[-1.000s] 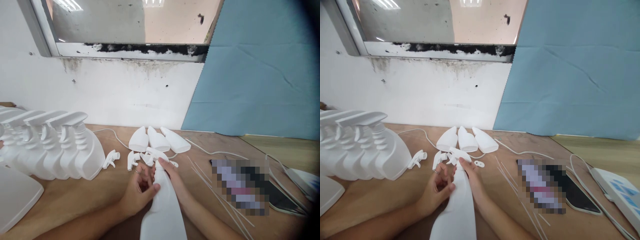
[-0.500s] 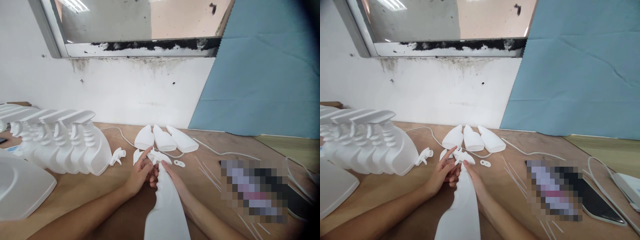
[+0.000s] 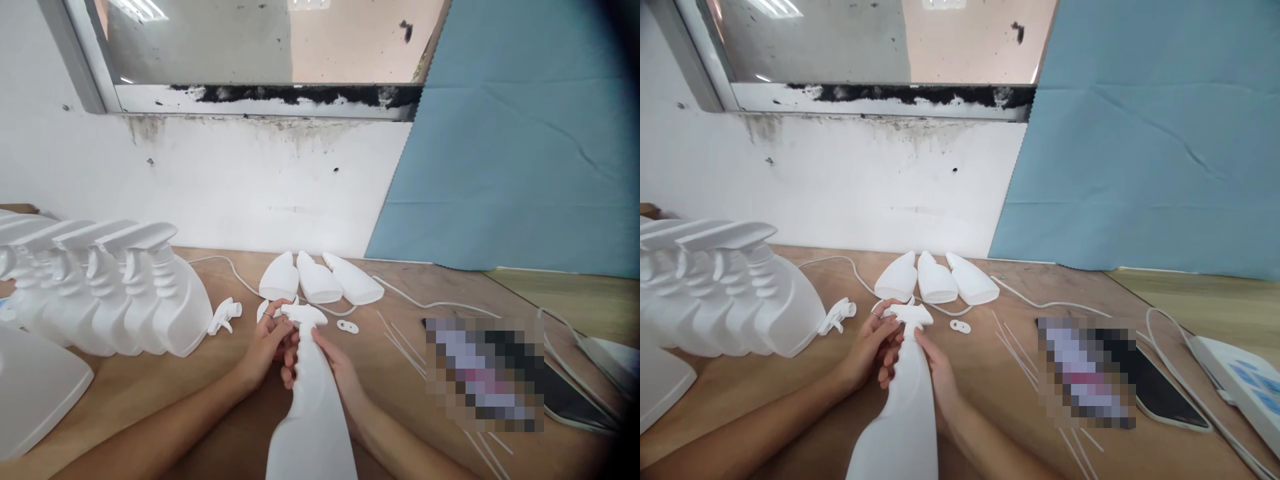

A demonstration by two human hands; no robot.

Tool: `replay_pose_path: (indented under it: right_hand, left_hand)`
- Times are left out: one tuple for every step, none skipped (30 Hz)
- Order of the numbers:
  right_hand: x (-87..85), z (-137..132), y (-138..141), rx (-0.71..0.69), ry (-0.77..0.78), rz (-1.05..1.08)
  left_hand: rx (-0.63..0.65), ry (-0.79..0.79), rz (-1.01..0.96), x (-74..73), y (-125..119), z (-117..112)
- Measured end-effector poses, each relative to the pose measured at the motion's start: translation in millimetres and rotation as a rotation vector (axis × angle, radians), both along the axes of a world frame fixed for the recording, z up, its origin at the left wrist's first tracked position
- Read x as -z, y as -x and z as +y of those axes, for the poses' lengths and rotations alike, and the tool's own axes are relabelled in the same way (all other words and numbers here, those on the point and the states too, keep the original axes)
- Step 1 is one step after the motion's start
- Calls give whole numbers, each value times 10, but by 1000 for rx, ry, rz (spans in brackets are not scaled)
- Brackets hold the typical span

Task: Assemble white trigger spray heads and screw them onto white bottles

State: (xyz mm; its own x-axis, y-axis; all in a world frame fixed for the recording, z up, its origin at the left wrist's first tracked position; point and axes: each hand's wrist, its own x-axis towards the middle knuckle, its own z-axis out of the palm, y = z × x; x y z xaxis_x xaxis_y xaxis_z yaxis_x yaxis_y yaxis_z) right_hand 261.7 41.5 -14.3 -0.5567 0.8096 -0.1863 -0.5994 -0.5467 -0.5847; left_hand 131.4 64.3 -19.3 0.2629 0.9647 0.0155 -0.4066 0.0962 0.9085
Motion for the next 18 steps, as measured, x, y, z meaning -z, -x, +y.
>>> replay_pose_path:
  right_hand:
    - [-3,-19,11,4,24,27]
    - [-2,-35,20,1,42,54]
    - [3,-45,25,-7,52,80]
    - [12,-51,28,-6,54,102]
    - [23,-52,28,-1,51,119]
    - [36,-49,27,-1,47,128]
    - [48,-45,24,-13,46,129]
    - [57,-39,20,-35,49,124]
    - [64,-35,17,-70,57,112]
    - [66,-32,13,-110,64,96]
    - [65,-31,11,-154,67,81]
    - [62,-30,10,-178,64,72]
    - [59,-30,10,-184,51,69]
    - [57,-28,12,-179,35,68]
    - [58,-25,14,-167,22,68]
    - [63,-20,17,-161,19,61]
    - [70,-14,19,-172,27,45]
    - [79,-8,22,-198,37,26]
  left_hand:
    - [-1,13,0,-8,8,0]
    - [2,27,2,-18,14,-2]
    - [1,39,7,-28,17,-4]
    - [-5,44,16,-39,18,-7]
    - [-16,46,31,-47,15,-11]
    - [-32,43,46,-53,11,-13]
    - [-50,32,58,-56,5,-13]
    - [-67,15,63,-57,-1,-12]
    - [-77,-4,63,-54,-6,-10]
    - [-79,-21,58,-51,-11,-6]
    - [-79,-35,51,-46,-14,-2]
    - [-77,-44,45,-42,-15,1]
    - [-74,-47,44,-39,-16,4]
    - [-70,-44,46,-37,-15,6]
    - [-69,-41,51,-36,-13,7]
    - [-69,-39,58,-36,-12,7]
    - [-67,-38,64,-36,-10,6]
    - [-63,-40,67,-36,-8,6]
